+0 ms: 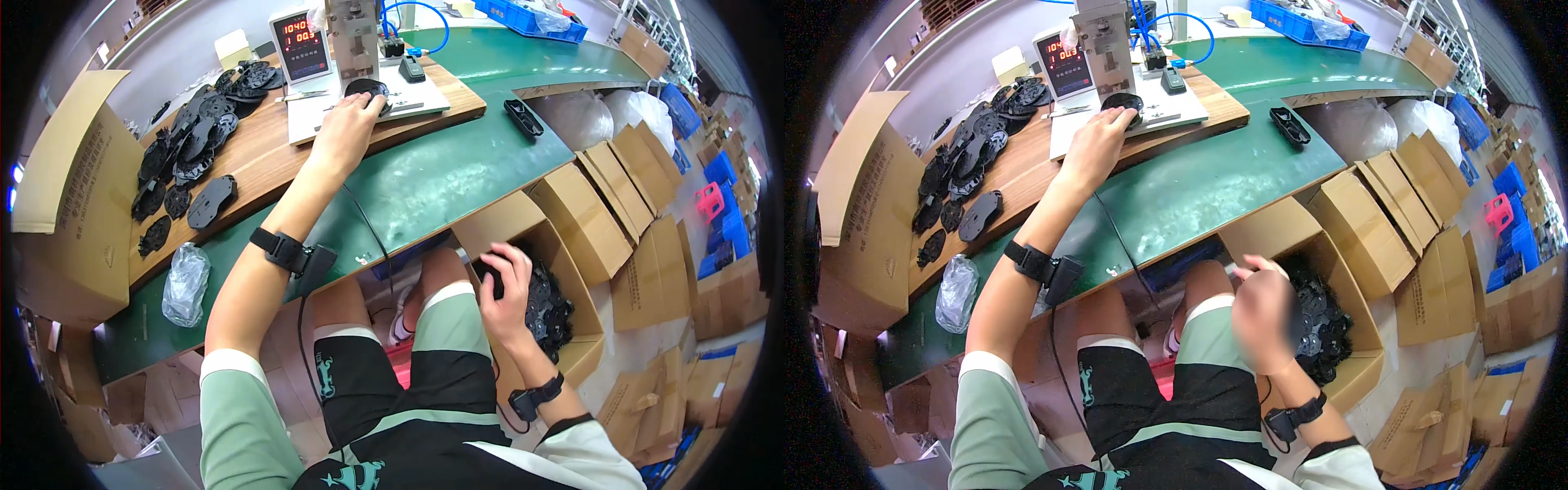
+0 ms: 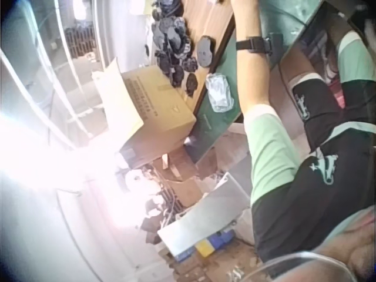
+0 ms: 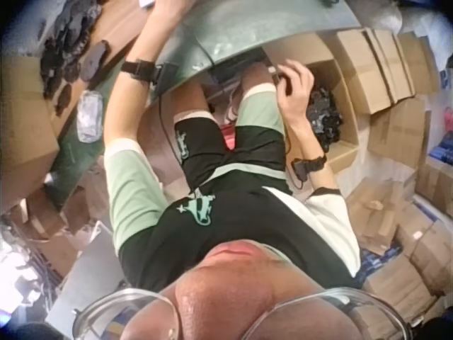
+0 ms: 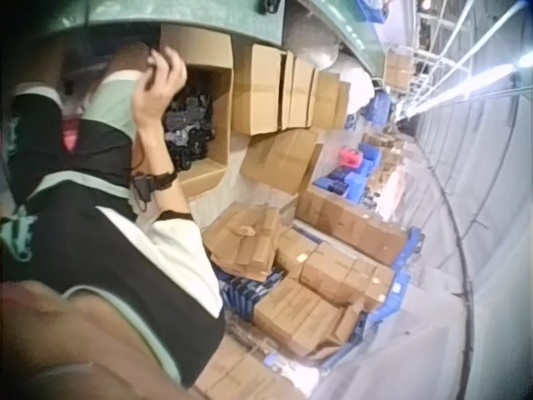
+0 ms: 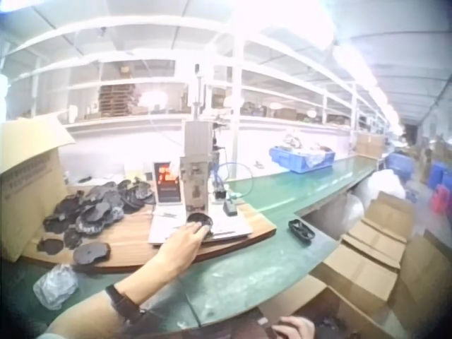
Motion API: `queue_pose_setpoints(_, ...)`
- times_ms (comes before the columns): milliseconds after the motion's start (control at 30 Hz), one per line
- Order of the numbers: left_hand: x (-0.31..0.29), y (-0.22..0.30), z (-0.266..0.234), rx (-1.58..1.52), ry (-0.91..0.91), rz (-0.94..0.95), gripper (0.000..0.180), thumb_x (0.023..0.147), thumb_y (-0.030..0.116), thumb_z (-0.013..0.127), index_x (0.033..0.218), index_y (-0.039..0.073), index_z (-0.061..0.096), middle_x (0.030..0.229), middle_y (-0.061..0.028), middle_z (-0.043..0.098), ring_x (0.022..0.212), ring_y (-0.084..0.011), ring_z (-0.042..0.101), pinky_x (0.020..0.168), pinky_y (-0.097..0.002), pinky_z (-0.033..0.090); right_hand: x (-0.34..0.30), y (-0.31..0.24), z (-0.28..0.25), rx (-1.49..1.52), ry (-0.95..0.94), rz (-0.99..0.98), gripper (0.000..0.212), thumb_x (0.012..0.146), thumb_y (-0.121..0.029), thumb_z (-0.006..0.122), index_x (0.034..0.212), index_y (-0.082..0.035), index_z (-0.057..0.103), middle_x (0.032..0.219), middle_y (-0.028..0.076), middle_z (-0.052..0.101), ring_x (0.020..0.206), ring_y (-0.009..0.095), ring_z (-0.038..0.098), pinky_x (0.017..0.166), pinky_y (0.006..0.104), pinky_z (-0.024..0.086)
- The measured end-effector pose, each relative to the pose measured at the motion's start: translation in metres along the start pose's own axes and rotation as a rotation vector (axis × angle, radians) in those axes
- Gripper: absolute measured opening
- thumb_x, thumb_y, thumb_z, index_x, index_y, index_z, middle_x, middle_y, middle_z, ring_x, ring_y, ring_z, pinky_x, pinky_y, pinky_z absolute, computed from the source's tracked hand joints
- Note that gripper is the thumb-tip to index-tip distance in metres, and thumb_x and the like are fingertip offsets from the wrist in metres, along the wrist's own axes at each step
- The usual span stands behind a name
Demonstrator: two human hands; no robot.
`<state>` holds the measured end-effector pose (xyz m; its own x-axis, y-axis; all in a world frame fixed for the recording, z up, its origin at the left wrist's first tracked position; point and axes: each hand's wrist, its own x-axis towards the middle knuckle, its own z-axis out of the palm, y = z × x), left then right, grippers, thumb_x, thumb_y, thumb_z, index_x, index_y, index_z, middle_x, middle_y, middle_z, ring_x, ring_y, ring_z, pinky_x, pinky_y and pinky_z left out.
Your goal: Using a pneumatic press machine to assemble or test black plastic components, likely for computer mice.
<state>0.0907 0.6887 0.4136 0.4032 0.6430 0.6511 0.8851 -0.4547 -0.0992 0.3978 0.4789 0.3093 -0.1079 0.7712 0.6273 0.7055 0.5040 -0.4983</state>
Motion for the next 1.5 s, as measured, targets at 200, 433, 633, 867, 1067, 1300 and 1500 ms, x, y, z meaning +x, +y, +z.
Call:
queue_pose_setpoints(200,0.009,0.008,-0.005,-0.121,-0.146,-0.147,0.055,0.086,-0.009,0.058,0.139,0.004,0.052,0.114,-0.0245,0.07,0.109,-0.0428,0.068,0.091,-0.0503,0.056,0.147,-0.065,0.024,0.047,0.043,-0.299,0.054,0.08,-0.001,0.071,0.132,-0.006,0.062,0.138,0.014,0.057,0.13,0.035,0.052,0.111,0.0467,0.039)
queue_pose_setpoints(433,0.001,0.002,-0.006,-0.28,0.036,-0.229,0.062,0.081,-0.013,0.062,0.138,0.003,0.044,0.14,-0.0252,0.041,0.104,-0.0515,0.066,0.084,-0.0547,0.06,0.247,-0.051,0.139,-0.26,0.058,-0.413,0.05,0.084,-0.006,0.068,0.133,-0.005,0.061,0.131,0.013,0.064,0.128,0.03,0.058,0.103,0.0449,0.046)
queue_pose_setpoints(633,-0.029,-0.03,-0.014,-0.14,0.222,-0.073,0.075,0.073,-0.007,0.066,0.144,0.006,0.043,0.149,-0.0238,0.039,0.134,-0.0453,0.049,0.111,-0.0545,0.046,0.264,-0.055,0.15,-0.318,0.032,-0.39,0.018,0.087,-0.006,0.062,0.103,-0.008,0.07,0.102,0.008,0.07,0.105,0.029,0.067,0.09,0.0434,0.053)
queue_pose_setpoints(867,-0.122,-0.102,-0.058,0.519,-0.007,-0.771,0.04,0.089,0.027,0.068,0.123,0.007,0.064,0.13,-0.0161,0.061,0.124,-0.0343,0.058,0.1,-0.0503,0.05,0.272,-0.042,0.145,-0.12,0.034,-0.429,0.02,0.081,0.004,0.061,0.095,-0.003,0.073,0.098,0.011,0.071,0.102,0.034,0.066,0.09,0.046,0.055)
queue_pose_setpoints(1067,-0.134,-0.13,-0.056,0.365,0.02,-0.806,0.016,0.091,0.019,0.063,0.099,0.005,0.068,0.097,-0.013,0.069,0.094,-0.0307,0.065,0.093,-0.0415,0.048,0.272,-0.049,0.141,-0.146,-0.047,-0.426,0.027,0.075,0.005,0.068,0.099,-0.004,0.074,0.103,0.013,0.072,0.106,0.034,0.065,0.094,0.0455,0.055)
queue_pose_setpoints(1300,-0.108,-0.073,-0.084,0.115,0.5,-0.16,0.028,0.075,0.013,0.06,0.101,0.009,0.069,0.104,-0.0115,0.056,0.098,-0.0306,0.052,0.093,-0.0423,0.04,0.272,-0.049,0.138,-0.169,-0.134,-0.366,0.035,0.074,0.004,0.067,0.107,-0.004,0.073,0.11,0.014,0.071,0.113,0.036,0.063,0.1,0.0451,0.052)
queue_pose_setpoints(1500,-0.109,-0.062,-0.07,-0.151,0.366,-0.238,0.043,0.07,0.011,0.057,0.113,0.008,0.064,0.115,-0.0159,0.047,0.104,-0.0331,0.044,0.097,-0.0428,0.04,0.271,-0.048,0.138,-0.185,-0.093,-0.385,0.028,0.075,0.004,0.07,0.102,-0.003,0.074,0.105,0.012,0.071,0.109,0.034,0.064,0.095,0.0446,0.055)
